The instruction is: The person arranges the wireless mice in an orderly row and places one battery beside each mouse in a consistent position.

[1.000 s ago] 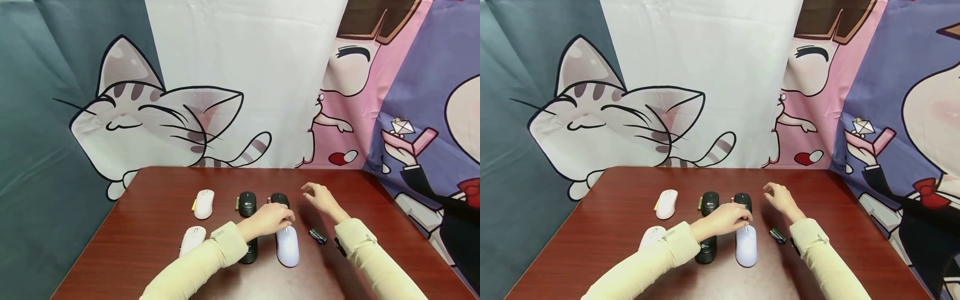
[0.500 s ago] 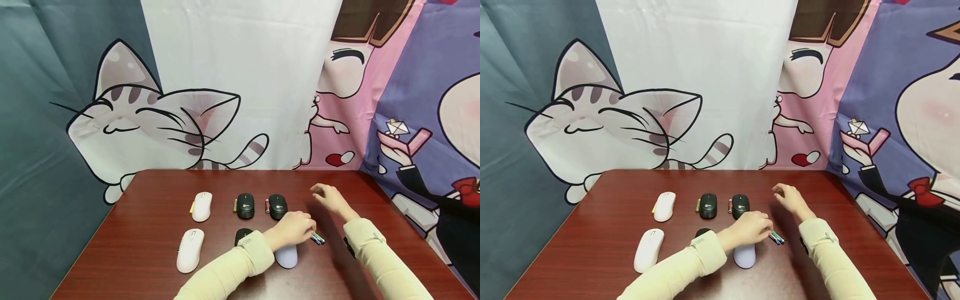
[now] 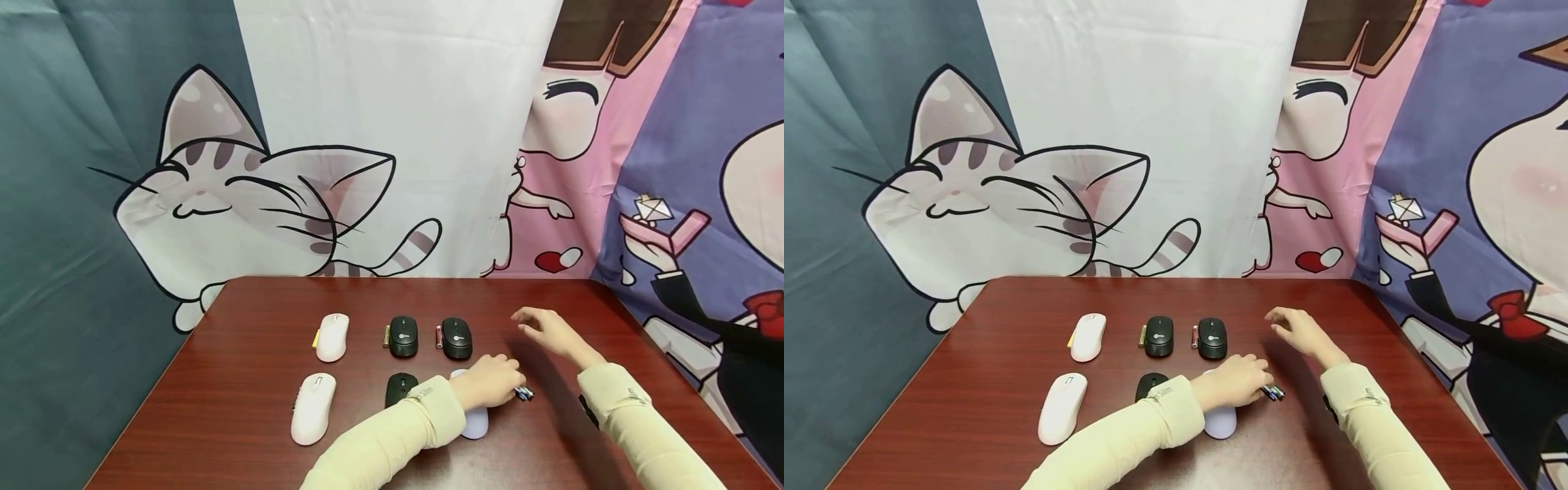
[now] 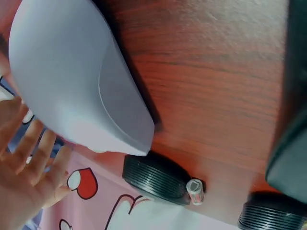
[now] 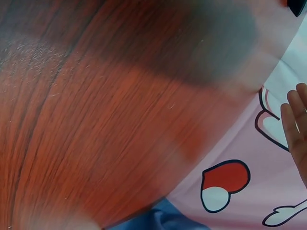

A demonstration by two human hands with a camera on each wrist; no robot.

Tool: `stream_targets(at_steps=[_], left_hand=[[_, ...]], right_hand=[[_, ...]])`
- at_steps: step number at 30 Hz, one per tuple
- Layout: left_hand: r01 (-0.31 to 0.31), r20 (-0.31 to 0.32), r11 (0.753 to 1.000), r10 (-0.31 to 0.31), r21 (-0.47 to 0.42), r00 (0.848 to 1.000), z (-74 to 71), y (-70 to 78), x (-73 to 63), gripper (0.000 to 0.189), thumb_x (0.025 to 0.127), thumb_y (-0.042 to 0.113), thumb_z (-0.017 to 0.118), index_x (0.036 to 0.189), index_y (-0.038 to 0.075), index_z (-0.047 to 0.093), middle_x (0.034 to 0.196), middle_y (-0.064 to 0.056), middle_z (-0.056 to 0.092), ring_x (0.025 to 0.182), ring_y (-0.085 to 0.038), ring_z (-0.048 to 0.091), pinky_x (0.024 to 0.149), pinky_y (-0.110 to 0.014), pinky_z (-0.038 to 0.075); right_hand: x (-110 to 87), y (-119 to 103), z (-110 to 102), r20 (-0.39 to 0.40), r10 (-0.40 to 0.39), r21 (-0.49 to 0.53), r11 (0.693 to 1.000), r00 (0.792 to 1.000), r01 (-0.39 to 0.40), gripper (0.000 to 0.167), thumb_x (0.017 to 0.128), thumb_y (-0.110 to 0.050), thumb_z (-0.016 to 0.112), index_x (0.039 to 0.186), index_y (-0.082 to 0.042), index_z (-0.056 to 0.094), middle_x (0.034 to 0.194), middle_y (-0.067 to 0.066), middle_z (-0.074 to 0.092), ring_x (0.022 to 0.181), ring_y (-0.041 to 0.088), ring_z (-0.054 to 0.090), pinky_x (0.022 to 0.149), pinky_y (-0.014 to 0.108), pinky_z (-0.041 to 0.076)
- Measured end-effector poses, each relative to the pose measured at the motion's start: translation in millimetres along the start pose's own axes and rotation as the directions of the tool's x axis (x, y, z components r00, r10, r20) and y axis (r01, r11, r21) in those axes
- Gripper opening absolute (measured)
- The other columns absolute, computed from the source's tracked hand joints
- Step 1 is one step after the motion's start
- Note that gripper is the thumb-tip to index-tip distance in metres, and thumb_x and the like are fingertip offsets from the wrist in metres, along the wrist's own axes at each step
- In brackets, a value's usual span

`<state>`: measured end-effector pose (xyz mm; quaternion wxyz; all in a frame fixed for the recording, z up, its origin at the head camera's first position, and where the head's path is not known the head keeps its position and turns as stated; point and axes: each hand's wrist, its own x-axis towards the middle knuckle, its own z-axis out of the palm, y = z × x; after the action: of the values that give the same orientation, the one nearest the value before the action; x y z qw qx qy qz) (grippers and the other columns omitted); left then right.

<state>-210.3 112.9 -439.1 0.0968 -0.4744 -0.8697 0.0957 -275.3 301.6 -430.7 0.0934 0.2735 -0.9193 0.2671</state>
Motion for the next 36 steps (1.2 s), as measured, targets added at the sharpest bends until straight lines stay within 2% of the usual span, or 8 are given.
stream_targets(at_steps=[3, 7, 12, 15, 19, 23, 30, 36], left_hand=[[0.048, -0.032, 0.998, -0.047, 0.042, 0.998, 3.4, 3.4, 4.0, 0.013, 0.086, 0.032, 0.064, 0.098, 0.035, 0.067, 0.096, 0.014, 0.063, 0.086, -0.005, 0.058, 0.063, -0.020, 0.045], [0.024, -0.045, 0.996, -0.021, 0.082, 0.999, 4.1, 8.3, 8.0, 0.016, 0.086, 0.033, 0.064, 0.101, 0.036, 0.066, 0.098, 0.014, 0.062, 0.087, -0.004, 0.058, 0.064, -0.018, 0.046], [0.004, 0.012, 0.999, -0.004, 0.044, 1.000, 3.7, 10.9, 12.7, 0.020, 0.086, 0.032, 0.066, 0.106, 0.036, 0.066, 0.103, 0.013, 0.060, 0.091, -0.005, 0.057, 0.068, -0.016, 0.048], [0.022, 0.071, 1.000, -0.022, -0.003, 0.997, 6.3, 12.5, 15.2, 0.024, 0.087, 0.030, 0.066, 0.110, 0.035, 0.064, 0.107, 0.013, 0.059, 0.094, -0.005, 0.057, 0.071, -0.017, 0.049], [0.062, 0.114, 0.997, -0.057, -0.041, 0.992, 11.8, 17.4, 16.2, 0.027, 0.088, 0.028, 0.064, 0.114, 0.035, 0.061, 0.109, 0.014, 0.060, 0.095, -0.005, 0.058, 0.073, -0.018, 0.049], [0.080, 0.113, 0.996, -0.076, -0.038, 0.991, 12.6, 19.1, 13.9, 0.024, 0.088, 0.029, 0.062, 0.112, 0.034, 0.063, 0.107, 0.014, 0.060, 0.092, -0.005, 0.059, 0.072, -0.017, 0.050], [0.076, 0.100, 0.997, -0.074, -0.022, 0.992, 15.8, 18.2, 12.8, 0.017, 0.089, 0.026, 0.061, 0.102, 0.033, 0.069, 0.100, 0.012, 0.061, 0.085, -0.004, 0.062, 0.070, -0.016, 0.050], [0.066, 0.106, 0.998, -0.066, 0.002, 0.992, 15.4, 19.7, 11.1, 0.019, 0.091, 0.027, 0.057, 0.105, 0.035, 0.068, 0.099, 0.013, 0.061, 0.086, -0.003, 0.061, 0.070, -0.016, 0.050]], right_hand=[[0.0, 1.7, -1.8, 0.000, -0.007, -0.010, 1.000, 1.000, 0.007, 0.017, 0.082, 0.006, 0.063, 0.098, 0.001, 0.064, 0.090, 0.014, 0.068, 0.077, 0.017, 0.063, 0.067, 0.027, 0.051], [-0.4, 6.3, -2.6, -0.014, -0.018, -0.012, 1.000, 1.000, 0.017, 0.020, 0.079, 0.009, 0.063, 0.097, 0.000, 0.064, 0.087, 0.012, 0.067, 0.075, 0.016, 0.063, 0.066, 0.028, 0.052], [-2.3, 13.7, -2.8, -0.031, -0.004, -0.017, 1.000, 1.000, 0.004, 0.022, 0.078, 0.010, 0.064, 0.097, -0.001, 0.064, 0.084, 0.010, 0.067, 0.073, 0.014, 0.062, 0.064, 0.026, 0.051], [-5.0, 16.8, -2.9, -0.025, -0.002, -0.022, 1.000, 1.000, 0.002, 0.022, 0.078, 0.010, 0.064, 0.098, 0.001, 0.064, 0.085, 0.012, 0.067, 0.074, 0.014, 0.062, 0.065, 0.027, 0.051], [-9.1, 19.2, -3.8, -0.015, 0.003, -0.038, 0.999, 1.000, -0.003, 0.021, 0.078, 0.009, 0.064, 0.098, 0.003, 0.064, 0.086, 0.013, 0.067, 0.074, 0.016, 0.062, 0.066, 0.031, 0.052], [-10.4, 19.9, -4.6, -0.018, 0.019, -0.044, 0.999, 1.000, -0.020, 0.021, 0.078, 0.009, 0.064, 0.098, 0.001, 0.064, 0.084, 0.011, 0.066, 0.074, 0.018, 0.062, 0.067, 0.033, 0.052], [-10.5, 21.0, -1.7, -0.014, 0.009, -0.034, 0.999, 1.000, -0.009, 0.020, 0.079, 0.008, 0.064, 0.098, 0.003, 0.064, 0.085, 0.014, 0.067, 0.073, 0.016, 0.061, 0.066, 0.030, 0.052], [-10.1, 21.2, 0.8, -0.016, -0.002, -0.029, 1.000, 1.000, 0.002, 0.019, 0.079, 0.008, 0.064, 0.097, 0.003, 0.064, 0.085, 0.014, 0.066, 0.073, 0.014, 0.060, 0.066, 0.031, 0.052]])
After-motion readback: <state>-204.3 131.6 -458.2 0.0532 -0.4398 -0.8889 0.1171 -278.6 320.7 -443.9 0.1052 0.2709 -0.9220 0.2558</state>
